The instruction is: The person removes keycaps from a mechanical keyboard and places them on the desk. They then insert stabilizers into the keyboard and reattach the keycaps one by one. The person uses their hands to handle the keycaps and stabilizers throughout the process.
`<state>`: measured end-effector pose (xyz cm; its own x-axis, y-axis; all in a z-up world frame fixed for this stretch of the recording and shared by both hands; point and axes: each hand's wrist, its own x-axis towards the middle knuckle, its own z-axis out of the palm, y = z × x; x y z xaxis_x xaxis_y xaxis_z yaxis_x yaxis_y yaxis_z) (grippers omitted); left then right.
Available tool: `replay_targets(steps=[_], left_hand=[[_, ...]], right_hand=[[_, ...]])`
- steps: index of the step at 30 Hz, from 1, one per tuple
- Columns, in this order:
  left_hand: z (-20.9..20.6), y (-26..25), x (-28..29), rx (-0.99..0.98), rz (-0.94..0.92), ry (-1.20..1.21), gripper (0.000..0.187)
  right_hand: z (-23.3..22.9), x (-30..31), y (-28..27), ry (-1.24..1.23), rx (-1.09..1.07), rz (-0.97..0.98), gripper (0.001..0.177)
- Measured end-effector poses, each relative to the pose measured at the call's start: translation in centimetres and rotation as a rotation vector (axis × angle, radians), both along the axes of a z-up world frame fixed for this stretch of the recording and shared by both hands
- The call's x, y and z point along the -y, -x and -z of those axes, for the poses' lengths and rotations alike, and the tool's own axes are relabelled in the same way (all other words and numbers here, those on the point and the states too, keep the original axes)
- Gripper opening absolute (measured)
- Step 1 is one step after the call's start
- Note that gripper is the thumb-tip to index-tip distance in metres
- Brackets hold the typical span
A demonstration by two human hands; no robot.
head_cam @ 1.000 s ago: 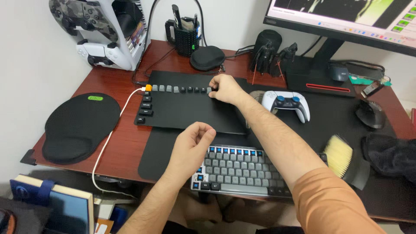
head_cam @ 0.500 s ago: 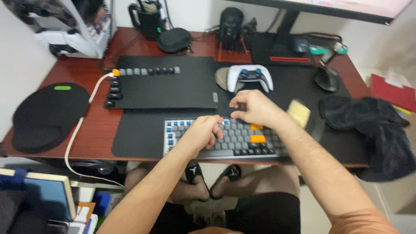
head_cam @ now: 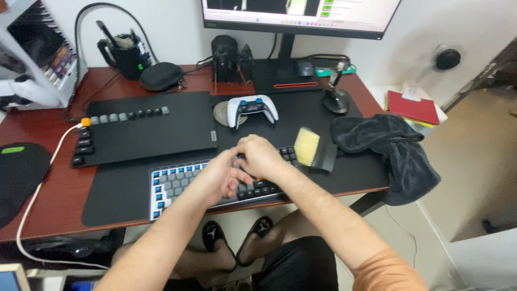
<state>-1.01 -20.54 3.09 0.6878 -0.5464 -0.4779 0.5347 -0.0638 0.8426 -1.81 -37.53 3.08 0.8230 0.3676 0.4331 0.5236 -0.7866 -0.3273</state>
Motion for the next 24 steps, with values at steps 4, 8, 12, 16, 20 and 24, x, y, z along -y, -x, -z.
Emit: replay_targets(steps=[4, 8, 12, 16, 20, 24], left_hand=[[-0.1, -0.8, -0.3, -0.202, -0.100, 0.259, 0.061], [-0.4, -1.2, -0.2, -0.256, -0.163, 0.239, 0.066], [-0.6, -1.0, -0.1, -0.247, -0.175, 0.199, 0.066], [-0.7, -0.8, -0.5, -0.243, -0.162, 0.179, 0.067], [-0.2, -1.2, -0.2, -0.243, -0.161, 0.186, 0.075], [1.0, -2.0, -0.1, -0.231, -0.122, 0.227, 0.079]], right_hand=[[0.5, -0.6, 0.4, 0.012, 0.026, 0.061, 0.018], [0.6, -1.1, 1.2, 0.056, 0.079, 0.087, 0.013], [0.8, -1.5, 1.3, 0.096, 0.118, 0.061, 0.013], [1.0, -1.6, 1.3, 0.112, 0.125, 0.053, 0.018], [1.1, -1.6, 1.2, 0.095, 0.121, 0.033, 0.019], [1.4, -1.5, 1.1, 0.090, 0.113, -0.005, 0.017]])
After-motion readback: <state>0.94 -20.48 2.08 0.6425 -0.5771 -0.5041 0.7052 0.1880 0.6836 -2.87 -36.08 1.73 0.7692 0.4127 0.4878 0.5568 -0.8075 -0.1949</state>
